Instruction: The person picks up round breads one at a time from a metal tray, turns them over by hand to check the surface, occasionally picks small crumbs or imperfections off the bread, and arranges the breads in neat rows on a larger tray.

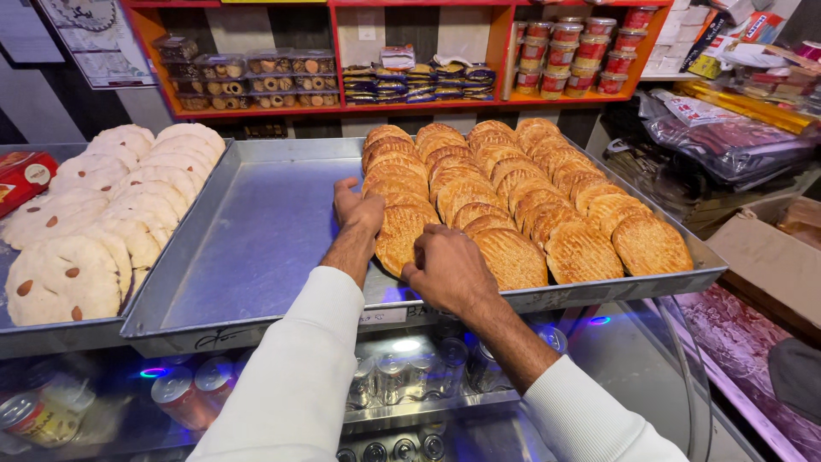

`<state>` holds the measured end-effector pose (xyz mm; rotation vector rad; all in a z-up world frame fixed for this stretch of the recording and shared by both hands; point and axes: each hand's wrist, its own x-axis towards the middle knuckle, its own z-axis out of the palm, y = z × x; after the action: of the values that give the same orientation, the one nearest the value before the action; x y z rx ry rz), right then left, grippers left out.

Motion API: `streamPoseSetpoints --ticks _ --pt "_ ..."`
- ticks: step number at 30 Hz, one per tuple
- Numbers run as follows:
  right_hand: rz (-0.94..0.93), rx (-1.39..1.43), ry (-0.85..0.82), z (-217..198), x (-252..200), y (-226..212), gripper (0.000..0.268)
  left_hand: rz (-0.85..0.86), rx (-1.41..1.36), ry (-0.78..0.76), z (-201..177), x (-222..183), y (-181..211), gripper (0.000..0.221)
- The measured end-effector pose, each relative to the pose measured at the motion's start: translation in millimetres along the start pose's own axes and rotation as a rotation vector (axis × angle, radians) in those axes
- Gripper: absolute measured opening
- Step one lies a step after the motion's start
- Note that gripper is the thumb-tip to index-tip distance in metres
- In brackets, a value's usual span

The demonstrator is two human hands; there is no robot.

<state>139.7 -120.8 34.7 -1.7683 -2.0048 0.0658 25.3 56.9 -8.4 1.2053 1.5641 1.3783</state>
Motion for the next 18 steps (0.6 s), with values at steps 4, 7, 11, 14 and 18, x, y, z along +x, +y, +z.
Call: streamPoseSetpoints --ticks 4,7,11,14,18 --pt "-0.003 0.010 -0.010 3 3 2 0.027 0.025 -0.041 0.057 4 -6 5 0.051" --pt "-0.013 -0.003 -0.013 7 5 6 0.029 0.017 -0.030 0.045 3 -4 6 0.053" --pt "-0.016 -0.023 -0.019 5 6 5 0.031 0.055 -0.037 -0.080 4 7 2 0.065" --pt "-0.010 -0.024 -0.028 2 4 3 0.032 -0.001 -0.132 -0.170 -15 -40 35 0.076" --pt "-0.005 -0.019 -0.029 4 3 4 0.033 -0.059 -0.193 -0.284 -40 -92 82 0.074"
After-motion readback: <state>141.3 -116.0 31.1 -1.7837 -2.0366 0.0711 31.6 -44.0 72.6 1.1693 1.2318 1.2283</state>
